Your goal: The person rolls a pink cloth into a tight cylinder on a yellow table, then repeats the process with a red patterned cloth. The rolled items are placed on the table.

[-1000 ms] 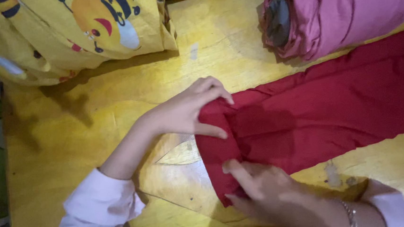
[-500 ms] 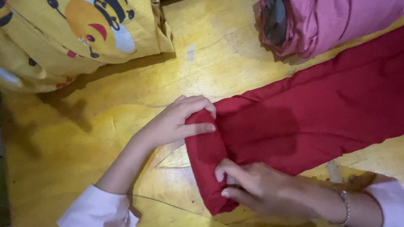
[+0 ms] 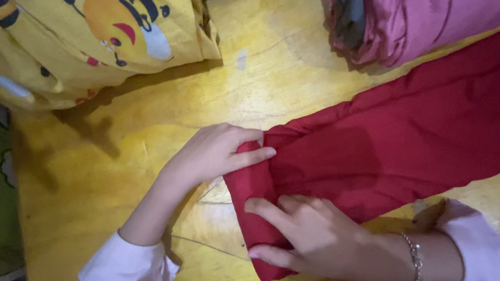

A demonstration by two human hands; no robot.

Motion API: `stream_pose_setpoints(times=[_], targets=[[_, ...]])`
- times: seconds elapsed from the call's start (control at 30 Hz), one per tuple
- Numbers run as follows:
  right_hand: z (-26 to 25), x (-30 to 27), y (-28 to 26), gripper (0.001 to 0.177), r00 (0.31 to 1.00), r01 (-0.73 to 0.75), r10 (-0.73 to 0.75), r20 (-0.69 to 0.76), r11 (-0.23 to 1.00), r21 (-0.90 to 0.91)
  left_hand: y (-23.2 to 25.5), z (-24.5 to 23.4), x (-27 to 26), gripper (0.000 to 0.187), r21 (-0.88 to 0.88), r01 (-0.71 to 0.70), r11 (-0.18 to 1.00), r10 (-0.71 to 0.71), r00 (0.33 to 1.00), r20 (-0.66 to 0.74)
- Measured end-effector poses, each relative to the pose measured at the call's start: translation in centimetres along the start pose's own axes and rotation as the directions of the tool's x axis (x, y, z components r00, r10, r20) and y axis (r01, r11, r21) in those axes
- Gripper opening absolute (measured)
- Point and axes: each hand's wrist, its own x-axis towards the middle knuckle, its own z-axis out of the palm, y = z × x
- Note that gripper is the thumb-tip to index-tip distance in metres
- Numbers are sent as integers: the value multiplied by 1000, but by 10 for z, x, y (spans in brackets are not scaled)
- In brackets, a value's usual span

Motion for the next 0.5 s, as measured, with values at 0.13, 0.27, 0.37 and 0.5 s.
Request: stream_pose_setpoints(times=[0.13, 0.27, 0.37, 0.5], targets=[[-7, 10, 4, 53, 994, 25, -37, 102, 993, 116, -5, 7, -5, 44, 25, 46, 999, -46, 999, -7], [-19, 10, 11, 43, 965, -71, 7, 264, 970, 234, -3, -1, -14, 40, -13, -99, 995, 95, 982, -163], [-22, 12, 25, 43, 960, -99, 6, 280, 942, 320, 3, -14, -26, 54, 40, -330, 943, 333, 933, -135], [-17, 12, 46, 41, 975, 5, -98, 199, 906, 422, 20, -13, -41, 71, 65, -376, 924, 371, 926, 71]])
